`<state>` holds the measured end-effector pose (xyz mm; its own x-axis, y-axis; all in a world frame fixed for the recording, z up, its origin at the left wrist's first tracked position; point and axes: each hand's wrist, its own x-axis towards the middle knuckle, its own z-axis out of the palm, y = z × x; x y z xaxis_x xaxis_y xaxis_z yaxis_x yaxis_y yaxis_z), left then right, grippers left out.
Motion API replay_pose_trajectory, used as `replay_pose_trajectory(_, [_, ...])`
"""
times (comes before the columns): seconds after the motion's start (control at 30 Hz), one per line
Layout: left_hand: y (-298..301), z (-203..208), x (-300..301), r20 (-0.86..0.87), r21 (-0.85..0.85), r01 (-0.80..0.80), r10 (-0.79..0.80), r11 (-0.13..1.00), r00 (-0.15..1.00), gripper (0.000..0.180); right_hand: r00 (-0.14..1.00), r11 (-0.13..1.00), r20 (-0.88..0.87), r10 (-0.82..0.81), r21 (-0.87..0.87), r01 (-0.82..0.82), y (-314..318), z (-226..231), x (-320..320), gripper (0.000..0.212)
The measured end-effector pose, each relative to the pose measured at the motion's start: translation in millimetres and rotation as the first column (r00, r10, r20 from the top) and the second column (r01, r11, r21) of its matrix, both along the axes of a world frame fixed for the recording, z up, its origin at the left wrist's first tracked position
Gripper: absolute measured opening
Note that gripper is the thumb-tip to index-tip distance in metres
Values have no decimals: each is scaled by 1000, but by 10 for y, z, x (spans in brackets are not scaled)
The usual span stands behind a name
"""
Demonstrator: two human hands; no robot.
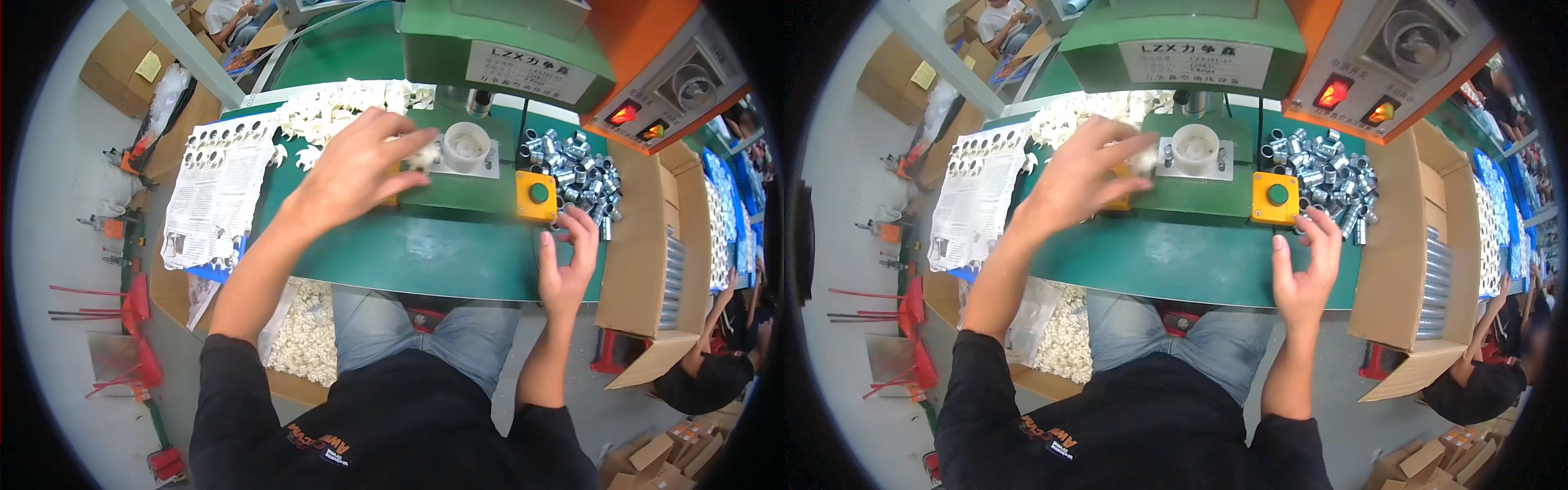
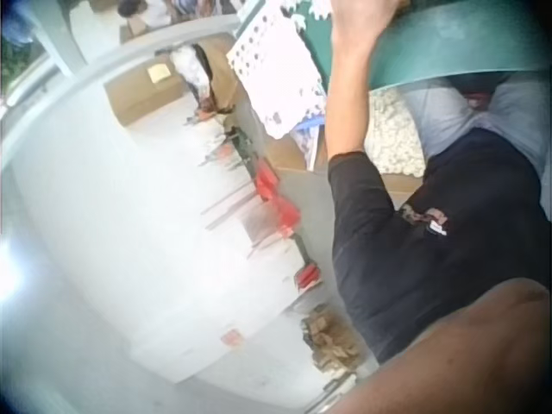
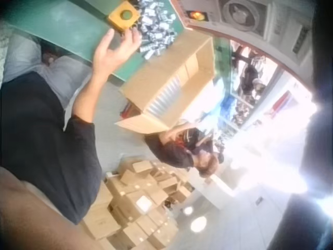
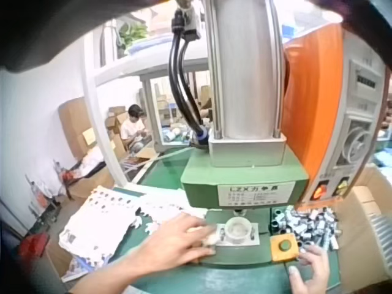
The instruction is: Assembling metal components using a pneumatic press machine on an industrial production line.
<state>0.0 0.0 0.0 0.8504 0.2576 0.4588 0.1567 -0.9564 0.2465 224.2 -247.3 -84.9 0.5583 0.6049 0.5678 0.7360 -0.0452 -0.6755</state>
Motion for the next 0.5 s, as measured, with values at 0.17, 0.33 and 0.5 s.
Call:
replay_pose_trajectory(0.17, [-6, -102, 626, 124, 135, 68, -85, 989, 989, 40, 1000, 1000, 0, 11, -12, -11, -116, 3, -74, 37])
replay_pose_trajectory(0.33, [-44, -317, 711, 160, 109, -16, -2, 994, 987, 22, 998, 999, -59, -3, -47, 1, -198, -49, -35, 35])
replay_pose_trajectory(0.5, [-218, -262, 725, 171, 105, -70, 51, 992, 984, 24, 998, 998, 4, 57, -19, -57, -180, -84, 4, 37])
